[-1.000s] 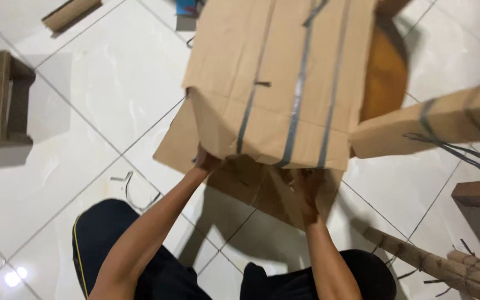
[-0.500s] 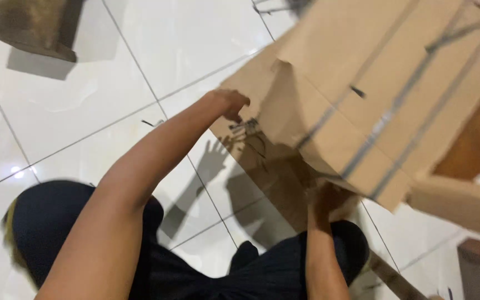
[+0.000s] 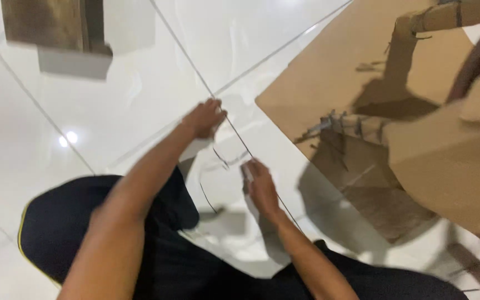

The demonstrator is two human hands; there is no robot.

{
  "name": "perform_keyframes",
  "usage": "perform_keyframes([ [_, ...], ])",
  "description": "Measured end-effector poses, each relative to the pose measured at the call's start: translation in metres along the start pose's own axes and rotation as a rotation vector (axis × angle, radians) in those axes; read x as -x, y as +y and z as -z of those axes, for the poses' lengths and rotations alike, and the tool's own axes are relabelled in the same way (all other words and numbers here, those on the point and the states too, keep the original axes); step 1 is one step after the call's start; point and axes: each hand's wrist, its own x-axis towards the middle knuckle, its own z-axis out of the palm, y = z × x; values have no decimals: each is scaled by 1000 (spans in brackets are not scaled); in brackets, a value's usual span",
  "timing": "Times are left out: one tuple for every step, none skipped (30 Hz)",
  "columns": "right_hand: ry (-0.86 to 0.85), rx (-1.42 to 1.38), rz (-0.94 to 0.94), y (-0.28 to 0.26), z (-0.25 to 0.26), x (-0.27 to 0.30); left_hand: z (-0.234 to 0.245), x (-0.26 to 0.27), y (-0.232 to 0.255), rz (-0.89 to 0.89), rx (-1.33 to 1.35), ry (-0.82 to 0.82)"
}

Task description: Wrapping cardboard around chair legs and securing them with ties for protection.

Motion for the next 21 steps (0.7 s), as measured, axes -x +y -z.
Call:
perform_keyframes([
  [-22,153,144,-7,-19,-11,0,2,-2,-45,-5,70],
  [-48,307,286,-13,-36,-22,1,4,-1,-91,-7,139],
  [-33,299,258,-11,-52,-29,-8,-4,-2,-121,-16,130],
  [-66,354,288,-10,-66,-34,-17,-9,0,-182,11,81],
  [-78,424,324,-10,-77,-53,-16,-24,-8,-245,23,54],
  [-42,430,302,-1,-86,-61,-7,-26,-12,-276,-3,67],
  [-25,470,379,7,-95,-61,-1,-25,-9,-290,2,53],
  [-10,513,455,16,-103,-59,6,-24,-6,-304,8,38],
  [27,524,435,20,-104,-63,12,-27,-5,-332,-20,54],
  [6,555,357,25,-107,-67,16,-30,-5,-326,44,13],
  [-25,570,276,23,-115,-64,16,-23,-5,-316,111,-45],
  [2,564,253,7,-98,-70,16,-31,-12,-341,87,-46],
  [18,241,-83,-7,-80,-69,13,-36,-13,-338,119,-54],
  [38,-93,-407,-22,-62,-67,9,-40,-14,-335,152,-63],
  [60,-98,-414,-41,-42,-62,3,-46,-10,-352,137,-59],
  [155,-199,-545,-61,-21,-57,-2,-52,-7,-265,285,-105],
  [253,-299,-672,-79,2,-51,-6,-61,0,-180,434,-147],
  [277,-302,-677,-65,5,-52,-4,-65,8,-199,421,-141],
  [399,-231,-548,-51,7,-51,-5,-66,17,-190,560,-166],
  [518,-155,-418,-37,8,-50,-6,-67,25,-181,700,-194],
  [535,-152,-423,-42,25,-48,-1,-62,38,-197,691,-191],
])
